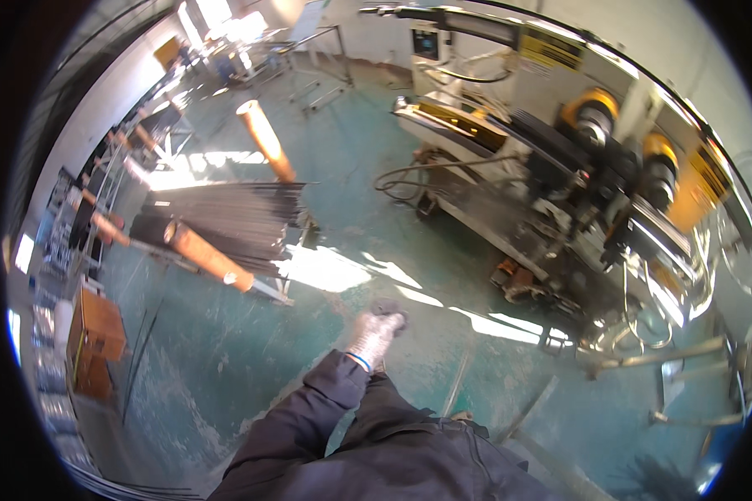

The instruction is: The person repeatedly feeds bundles of long metal rods into a yellow and gray cutting machine, then removes the cut pieces and stacks them on the floor. The person wears gloves and a dark jacket while performing the task in a workshop.

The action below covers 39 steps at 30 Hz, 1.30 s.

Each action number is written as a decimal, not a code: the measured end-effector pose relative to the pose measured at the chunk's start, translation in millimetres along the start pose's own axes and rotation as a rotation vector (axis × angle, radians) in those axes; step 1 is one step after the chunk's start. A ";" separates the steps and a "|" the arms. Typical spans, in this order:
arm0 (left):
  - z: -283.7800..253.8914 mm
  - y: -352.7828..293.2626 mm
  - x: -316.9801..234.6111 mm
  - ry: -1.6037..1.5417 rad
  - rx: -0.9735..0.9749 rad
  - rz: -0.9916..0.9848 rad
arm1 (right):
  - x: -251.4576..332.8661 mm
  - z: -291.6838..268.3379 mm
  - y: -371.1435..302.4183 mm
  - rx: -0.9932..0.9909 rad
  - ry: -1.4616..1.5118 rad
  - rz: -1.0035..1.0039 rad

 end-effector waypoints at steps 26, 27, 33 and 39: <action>-630.9 180.6 -390.4 1.500 -1.080 0.367 | 909.3 305.7 -122.3 0.756 0.029 -0.977; -634.5 188.4 -395.9 1.493 -1.085 0.365 | 943.6 324.6 -138.2 0.787 0.002 -1.016; -644.8 215.3 -419.5 1.375 -1.156 0.314 | 1143.4 451.5 -223.1 0.831 -0.051 -1.329; -663.6 228.5 -417.6 1.287 -1.221 0.097 | 1292.6 600.3 -297.7 0.746 -0.279 -1.406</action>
Point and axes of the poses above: each hand's wrist, its own y-axis towards the middle knuckle, its own z-axis out of the palm, x = y × z, the point moved 8 cm from there along y, towards the middle knuckle, and after that the axes turned 1 degree about -z, right-handed, at the moved point
